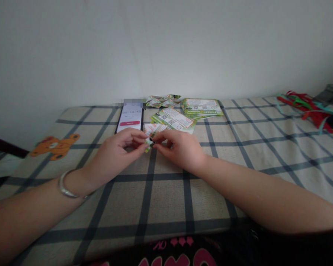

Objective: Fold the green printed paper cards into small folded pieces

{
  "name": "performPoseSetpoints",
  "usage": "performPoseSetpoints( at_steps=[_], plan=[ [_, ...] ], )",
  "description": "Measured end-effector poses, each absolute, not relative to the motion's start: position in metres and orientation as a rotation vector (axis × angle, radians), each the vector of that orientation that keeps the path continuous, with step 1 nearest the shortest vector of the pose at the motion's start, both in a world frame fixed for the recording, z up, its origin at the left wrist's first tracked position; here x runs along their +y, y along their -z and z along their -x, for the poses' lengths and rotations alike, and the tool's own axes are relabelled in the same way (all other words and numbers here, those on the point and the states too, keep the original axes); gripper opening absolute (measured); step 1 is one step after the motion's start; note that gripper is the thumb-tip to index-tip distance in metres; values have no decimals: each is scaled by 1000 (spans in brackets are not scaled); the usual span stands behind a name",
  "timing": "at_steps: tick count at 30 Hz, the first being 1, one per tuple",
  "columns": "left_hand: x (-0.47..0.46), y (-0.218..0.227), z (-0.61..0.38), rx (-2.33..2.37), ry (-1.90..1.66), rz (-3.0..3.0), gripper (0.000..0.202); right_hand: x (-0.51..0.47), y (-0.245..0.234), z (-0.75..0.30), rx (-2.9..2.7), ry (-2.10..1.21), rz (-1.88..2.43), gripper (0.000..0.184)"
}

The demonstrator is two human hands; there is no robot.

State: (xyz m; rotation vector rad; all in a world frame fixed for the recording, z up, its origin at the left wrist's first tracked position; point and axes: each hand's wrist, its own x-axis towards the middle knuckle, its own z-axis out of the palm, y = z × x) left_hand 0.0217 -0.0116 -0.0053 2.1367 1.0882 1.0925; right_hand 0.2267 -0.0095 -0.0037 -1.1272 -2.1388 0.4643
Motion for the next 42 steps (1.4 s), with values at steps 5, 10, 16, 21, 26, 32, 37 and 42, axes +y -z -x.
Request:
performPoseSetpoints(
  at_steps=[5,10,16,21,26,32,37,42],
  plan=[
    [-13,-2,-22,1158,-1033,-2303,8,-15,0,-225,-2217,-422,1157,16],
    [-13,-3,-23,1153,-1023,-2245,10,-17,0,-224,-2217,-391,1189,18],
    [-12,-2,-22,1157,-1004,-2200,15,-16,0,-224,-2189,-409,1189,26],
    [-13,-2,-22,1150,-1017,-2238,19,-16,1,-225,-2179,-372,1216,23],
    [-14,1,-21,1110,-1037,-2338,22,-16,2,-225,-2138,-332,1226,17],
    [-13,0,-20,1136,-1100,-2365,19,-16,2,-227,-2136,-295,1170,10],
    [-11,-3,-17,1134,-1166,-2518,15,-17,3,-228,-2126,-268,1150,10],
    [-11,-2,-16,1266,-1278,-2610,13,-18,2,-229,-2152,-197,1113,8]
  ],
)
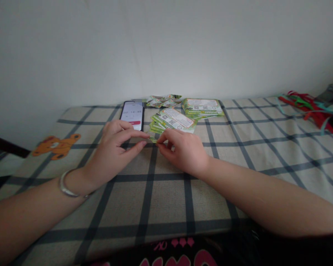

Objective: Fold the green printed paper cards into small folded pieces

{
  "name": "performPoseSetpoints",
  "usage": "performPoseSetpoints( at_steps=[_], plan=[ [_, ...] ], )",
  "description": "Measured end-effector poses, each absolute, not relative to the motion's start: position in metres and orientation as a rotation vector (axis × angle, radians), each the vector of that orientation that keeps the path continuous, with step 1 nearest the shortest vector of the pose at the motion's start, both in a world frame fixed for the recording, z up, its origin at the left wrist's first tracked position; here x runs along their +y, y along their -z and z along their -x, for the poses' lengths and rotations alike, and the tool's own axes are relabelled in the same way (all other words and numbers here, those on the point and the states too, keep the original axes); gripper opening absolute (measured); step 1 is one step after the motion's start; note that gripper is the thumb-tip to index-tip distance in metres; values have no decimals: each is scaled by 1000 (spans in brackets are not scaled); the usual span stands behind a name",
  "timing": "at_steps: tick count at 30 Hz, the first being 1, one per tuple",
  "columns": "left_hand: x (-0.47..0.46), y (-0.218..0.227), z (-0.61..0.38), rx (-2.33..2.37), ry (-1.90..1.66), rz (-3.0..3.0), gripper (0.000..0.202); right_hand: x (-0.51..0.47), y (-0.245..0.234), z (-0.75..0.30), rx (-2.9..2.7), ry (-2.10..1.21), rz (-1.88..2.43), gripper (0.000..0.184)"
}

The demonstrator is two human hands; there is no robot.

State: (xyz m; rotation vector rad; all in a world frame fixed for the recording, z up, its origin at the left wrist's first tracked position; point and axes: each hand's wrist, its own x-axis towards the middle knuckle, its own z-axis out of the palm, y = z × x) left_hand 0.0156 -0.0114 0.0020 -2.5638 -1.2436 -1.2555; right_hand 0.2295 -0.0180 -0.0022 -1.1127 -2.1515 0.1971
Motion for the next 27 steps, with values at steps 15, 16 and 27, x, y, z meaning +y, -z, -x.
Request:
performPoseSetpoints(
  at_steps=[15,16,27],
  plan=[
    [-11,-3,-17,-966,1412,2836,7,-15,2,-229,-2092,-529,750,4],
    [-11,-2,-17,-984,1406,2856,7,-14,3,-229,-2077,-578,757,4],
    [-15,0,-17,-1088,1200,2818,9,-12,2,-225,-1876,-1087,821,11]
  ],
)
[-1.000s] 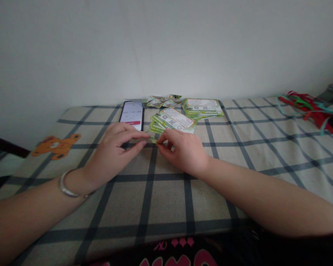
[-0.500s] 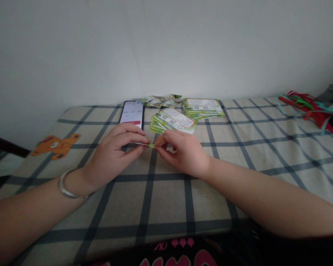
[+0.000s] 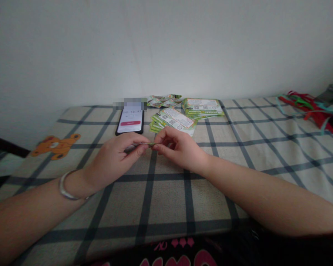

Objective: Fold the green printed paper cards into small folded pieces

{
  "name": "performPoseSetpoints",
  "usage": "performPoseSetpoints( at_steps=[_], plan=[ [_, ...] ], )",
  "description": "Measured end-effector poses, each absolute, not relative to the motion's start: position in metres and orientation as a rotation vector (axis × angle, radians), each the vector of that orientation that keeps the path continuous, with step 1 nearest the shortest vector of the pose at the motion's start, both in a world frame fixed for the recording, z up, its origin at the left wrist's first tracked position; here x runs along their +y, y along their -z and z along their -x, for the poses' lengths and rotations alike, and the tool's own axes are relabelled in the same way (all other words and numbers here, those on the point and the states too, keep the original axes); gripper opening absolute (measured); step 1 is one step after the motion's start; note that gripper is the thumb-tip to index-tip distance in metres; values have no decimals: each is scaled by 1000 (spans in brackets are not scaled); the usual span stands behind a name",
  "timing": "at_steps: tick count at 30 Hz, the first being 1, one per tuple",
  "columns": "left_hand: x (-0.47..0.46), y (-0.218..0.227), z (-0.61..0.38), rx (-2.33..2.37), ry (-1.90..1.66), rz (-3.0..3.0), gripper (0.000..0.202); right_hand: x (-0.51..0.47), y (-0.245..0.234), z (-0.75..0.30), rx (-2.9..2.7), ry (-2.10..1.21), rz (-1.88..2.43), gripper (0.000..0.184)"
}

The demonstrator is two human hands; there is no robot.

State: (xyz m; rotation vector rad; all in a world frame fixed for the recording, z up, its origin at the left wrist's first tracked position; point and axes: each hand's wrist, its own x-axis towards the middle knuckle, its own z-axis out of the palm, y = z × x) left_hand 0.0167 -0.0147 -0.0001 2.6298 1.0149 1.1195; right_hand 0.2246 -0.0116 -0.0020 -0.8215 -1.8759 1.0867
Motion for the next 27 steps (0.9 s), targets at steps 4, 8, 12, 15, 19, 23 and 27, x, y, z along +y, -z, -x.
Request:
performPoseSetpoints(
  at_steps=[4,8,12,15,19,23,27],
  plan=[
    [-16,-1,-17,1014,-1071,-2670,8,-8,1,-226,-1788,-1323,777,21],
    [-17,-2,-16,982,-1041,-2782,8,-4,4,-226,-1720,-1494,809,30],
    [-19,-2,-17,956,-1084,-2869,6,-2,4,-225,-1692,-1570,760,24],
    [-18,-1,-18,959,-1102,-2875,6,-2,4,-225,-1706,-1558,723,20],
    [-18,0,-18,947,-1127,-2781,6,-2,6,-226,-1756,-1510,725,17],
    [-18,-1,-19,969,-1120,-2662,7,-2,11,-226,-1791,-1444,766,18],
    [-18,-1,-20,1003,-1073,-2612,8,-4,11,-224,-1820,-1390,818,16]
  ],
)
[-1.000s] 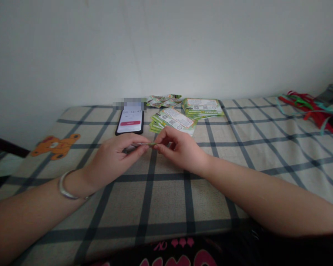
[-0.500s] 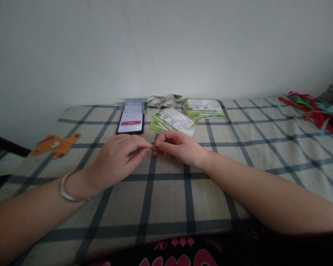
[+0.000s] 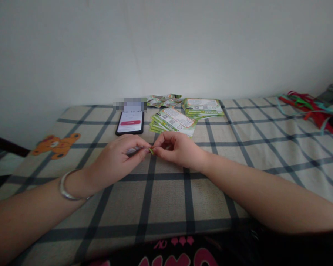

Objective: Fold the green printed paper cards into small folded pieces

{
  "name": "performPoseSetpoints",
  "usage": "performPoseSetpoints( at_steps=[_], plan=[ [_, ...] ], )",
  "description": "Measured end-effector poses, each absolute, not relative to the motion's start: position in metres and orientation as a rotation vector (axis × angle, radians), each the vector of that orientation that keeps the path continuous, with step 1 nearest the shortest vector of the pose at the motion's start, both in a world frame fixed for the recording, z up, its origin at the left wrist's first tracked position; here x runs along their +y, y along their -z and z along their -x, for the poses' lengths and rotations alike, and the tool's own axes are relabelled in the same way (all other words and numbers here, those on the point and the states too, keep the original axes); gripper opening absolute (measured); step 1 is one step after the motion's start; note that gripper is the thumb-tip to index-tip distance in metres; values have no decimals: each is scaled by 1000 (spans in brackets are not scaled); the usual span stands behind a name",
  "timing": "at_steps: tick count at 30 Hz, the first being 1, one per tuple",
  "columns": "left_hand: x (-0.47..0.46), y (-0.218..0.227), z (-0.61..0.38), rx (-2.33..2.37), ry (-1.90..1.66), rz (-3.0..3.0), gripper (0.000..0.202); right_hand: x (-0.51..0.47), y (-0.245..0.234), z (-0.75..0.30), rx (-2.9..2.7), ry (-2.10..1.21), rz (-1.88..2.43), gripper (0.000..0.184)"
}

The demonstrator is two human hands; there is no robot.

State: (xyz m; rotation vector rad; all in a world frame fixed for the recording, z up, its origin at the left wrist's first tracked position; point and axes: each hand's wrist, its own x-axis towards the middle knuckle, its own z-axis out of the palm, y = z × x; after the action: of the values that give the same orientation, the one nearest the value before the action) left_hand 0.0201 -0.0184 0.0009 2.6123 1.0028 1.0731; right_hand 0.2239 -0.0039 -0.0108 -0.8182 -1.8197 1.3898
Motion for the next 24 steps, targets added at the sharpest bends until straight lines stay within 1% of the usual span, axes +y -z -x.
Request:
performPoseSetpoints(
  at_steps=[7,13,15,17,24],
  plan=[
    [-18,1,-21,998,-1020,-2553,8,-13,4,-220,-1919,-1059,1020,8],
    [-18,1,-23,1018,-963,-2499,8,-19,1,-220,-2109,-594,1089,5],
    [-18,1,-23,1005,-969,-2506,7,-20,0,-220,-2142,-502,1112,4],
    [-18,0,-24,1009,-972,-2519,6,-21,0,-219,-2146,-505,1120,5],
    [-20,-2,-25,976,-976,-2660,9,-20,-3,-217,-2180,-690,1151,5]
  ],
)
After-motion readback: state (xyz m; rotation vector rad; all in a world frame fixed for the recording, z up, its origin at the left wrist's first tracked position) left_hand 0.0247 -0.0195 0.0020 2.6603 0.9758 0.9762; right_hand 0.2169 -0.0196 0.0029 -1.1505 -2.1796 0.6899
